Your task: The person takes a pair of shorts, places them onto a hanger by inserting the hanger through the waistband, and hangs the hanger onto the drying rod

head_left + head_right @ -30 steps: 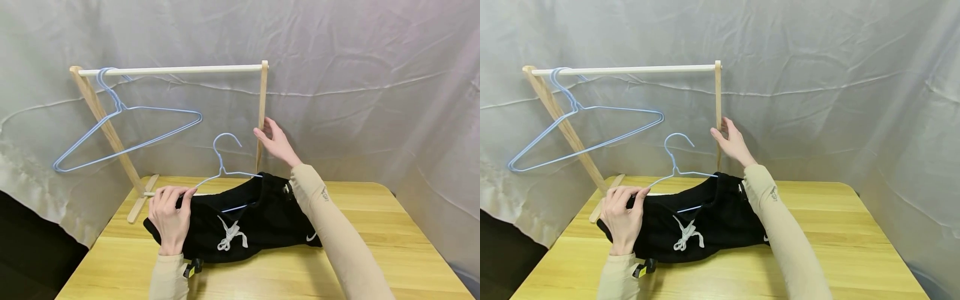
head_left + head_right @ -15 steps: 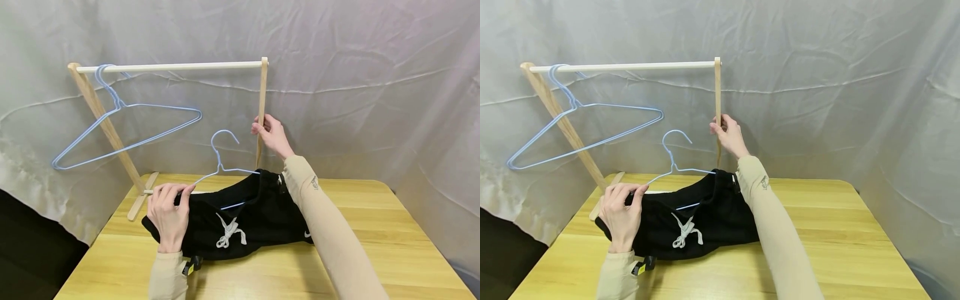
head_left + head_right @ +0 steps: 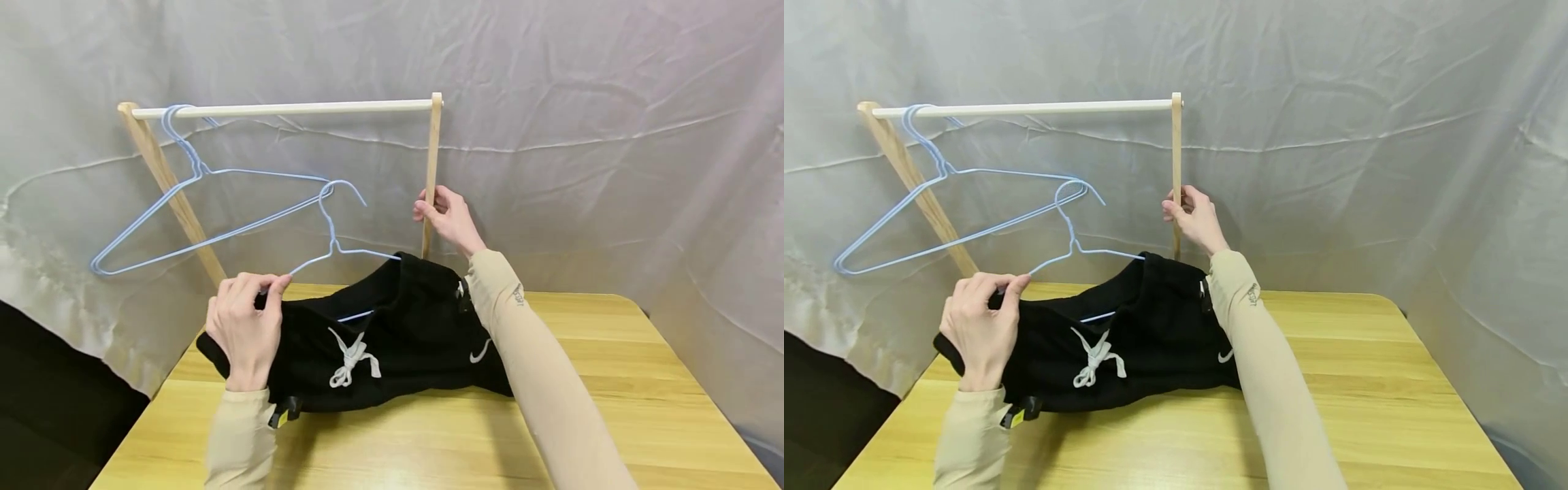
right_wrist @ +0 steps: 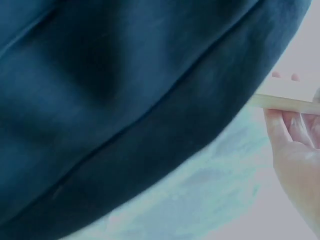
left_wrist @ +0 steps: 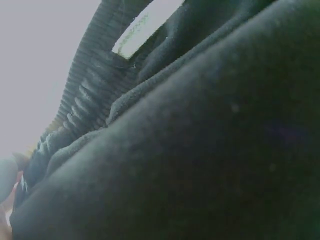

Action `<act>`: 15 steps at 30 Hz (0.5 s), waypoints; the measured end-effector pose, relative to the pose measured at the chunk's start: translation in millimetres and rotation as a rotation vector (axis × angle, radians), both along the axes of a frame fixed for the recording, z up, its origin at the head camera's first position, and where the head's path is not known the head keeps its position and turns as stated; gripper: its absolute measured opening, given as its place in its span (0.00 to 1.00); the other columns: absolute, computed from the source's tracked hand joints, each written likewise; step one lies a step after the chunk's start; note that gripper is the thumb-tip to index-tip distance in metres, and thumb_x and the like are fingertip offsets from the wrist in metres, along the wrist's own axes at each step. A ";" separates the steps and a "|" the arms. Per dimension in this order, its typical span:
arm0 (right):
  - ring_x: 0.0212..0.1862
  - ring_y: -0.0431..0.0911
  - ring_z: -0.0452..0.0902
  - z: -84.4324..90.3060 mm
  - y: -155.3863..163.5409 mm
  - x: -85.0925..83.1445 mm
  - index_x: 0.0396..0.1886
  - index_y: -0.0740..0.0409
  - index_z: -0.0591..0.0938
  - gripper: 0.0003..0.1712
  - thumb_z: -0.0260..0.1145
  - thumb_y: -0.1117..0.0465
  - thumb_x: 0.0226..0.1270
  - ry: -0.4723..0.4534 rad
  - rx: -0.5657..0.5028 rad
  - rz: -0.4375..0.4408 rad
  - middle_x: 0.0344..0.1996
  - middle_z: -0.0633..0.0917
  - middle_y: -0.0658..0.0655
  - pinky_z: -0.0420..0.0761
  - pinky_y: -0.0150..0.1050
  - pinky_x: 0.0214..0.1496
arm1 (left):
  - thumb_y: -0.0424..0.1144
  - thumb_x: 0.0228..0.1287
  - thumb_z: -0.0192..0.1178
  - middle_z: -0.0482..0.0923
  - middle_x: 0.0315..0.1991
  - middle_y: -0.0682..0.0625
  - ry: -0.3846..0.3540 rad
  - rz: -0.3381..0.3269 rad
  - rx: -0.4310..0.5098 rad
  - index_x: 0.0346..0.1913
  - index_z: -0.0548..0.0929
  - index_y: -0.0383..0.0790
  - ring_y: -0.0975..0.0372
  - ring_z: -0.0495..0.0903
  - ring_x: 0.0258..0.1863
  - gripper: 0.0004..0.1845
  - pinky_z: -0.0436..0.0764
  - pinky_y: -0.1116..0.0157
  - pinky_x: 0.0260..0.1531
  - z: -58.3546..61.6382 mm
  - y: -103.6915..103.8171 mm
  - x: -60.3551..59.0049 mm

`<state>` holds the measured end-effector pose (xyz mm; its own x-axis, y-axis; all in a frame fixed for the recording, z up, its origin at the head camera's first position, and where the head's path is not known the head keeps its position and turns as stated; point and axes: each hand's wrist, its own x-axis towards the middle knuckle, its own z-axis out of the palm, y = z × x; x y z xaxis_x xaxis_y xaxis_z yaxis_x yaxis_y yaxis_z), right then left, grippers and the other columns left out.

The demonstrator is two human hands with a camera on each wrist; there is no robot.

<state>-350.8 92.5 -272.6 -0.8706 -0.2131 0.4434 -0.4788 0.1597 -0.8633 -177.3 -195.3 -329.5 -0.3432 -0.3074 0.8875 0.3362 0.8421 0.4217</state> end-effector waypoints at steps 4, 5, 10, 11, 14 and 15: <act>0.33 0.37 0.84 0.4 -1.3 0.3 0.50 0.74 0.76 0.14 0.63 0.67 0.73 0.000 -0.009 0.005 0.34 0.85 0.55 0.84 0.40 0.53 | 0.46 0.62 0.71 0.85 0.28 0.45 -0.023 0.044 -0.011 0.29 0.87 0.38 0.49 0.78 0.36 0.14 0.65 0.58 0.36 15.0 -11.3 0.1; 0.33 0.37 0.84 0.4 -1.6 0.2 0.50 0.74 0.76 0.14 0.63 0.66 0.73 -0.002 -0.010 0.006 0.34 0.85 0.55 0.84 0.40 0.53 | 0.47 0.63 0.70 0.85 0.29 0.44 -0.025 0.054 -0.014 0.29 0.87 0.37 0.48 0.79 0.37 0.15 0.66 0.57 0.36 18.6 -13.8 0.0; 0.33 0.37 0.85 -0.4 -2.9 -1.6 0.49 0.73 0.76 0.13 0.63 0.66 0.73 -0.012 -0.009 0.002 0.35 0.86 0.57 0.84 0.44 0.55 | 0.52 0.65 0.68 0.85 0.30 0.43 -0.021 0.099 -0.024 0.30 0.87 0.38 0.46 0.80 0.38 0.19 0.67 0.48 0.34 37.3 -25.0 -0.2; 0.33 0.37 0.85 -0.5 -3.1 -1.9 0.49 0.72 0.76 0.12 0.63 0.66 0.73 -0.015 -0.009 0.000 0.36 0.86 0.58 0.84 0.44 0.55 | 0.53 0.65 0.67 0.85 0.30 0.42 -0.019 0.110 -0.029 0.30 0.87 0.38 0.46 0.81 0.38 0.20 0.67 0.47 0.33 41.2 -27.5 -0.2; 0.34 0.39 0.85 -0.3 -3.9 -1.8 0.48 0.71 0.76 0.11 0.63 0.66 0.73 -0.017 -0.007 -0.003 0.38 0.86 0.63 0.83 0.43 0.56 | 0.56 0.65 0.66 0.86 0.31 0.42 -0.018 0.141 -0.029 0.31 0.88 0.38 0.45 0.81 0.38 0.21 0.64 0.46 0.31 53.0 -35.2 -0.6; 0.35 0.40 0.86 -0.1 -4.3 -1.5 0.48 0.70 0.77 0.11 0.63 0.66 0.73 -0.017 -0.006 -0.003 0.39 0.85 0.64 0.83 0.43 0.56 | 0.57 0.65 0.66 0.86 0.31 0.42 -0.019 0.153 -0.030 0.32 0.88 0.38 0.44 0.81 0.38 0.22 0.63 0.46 0.30 56.9 -38.1 -0.8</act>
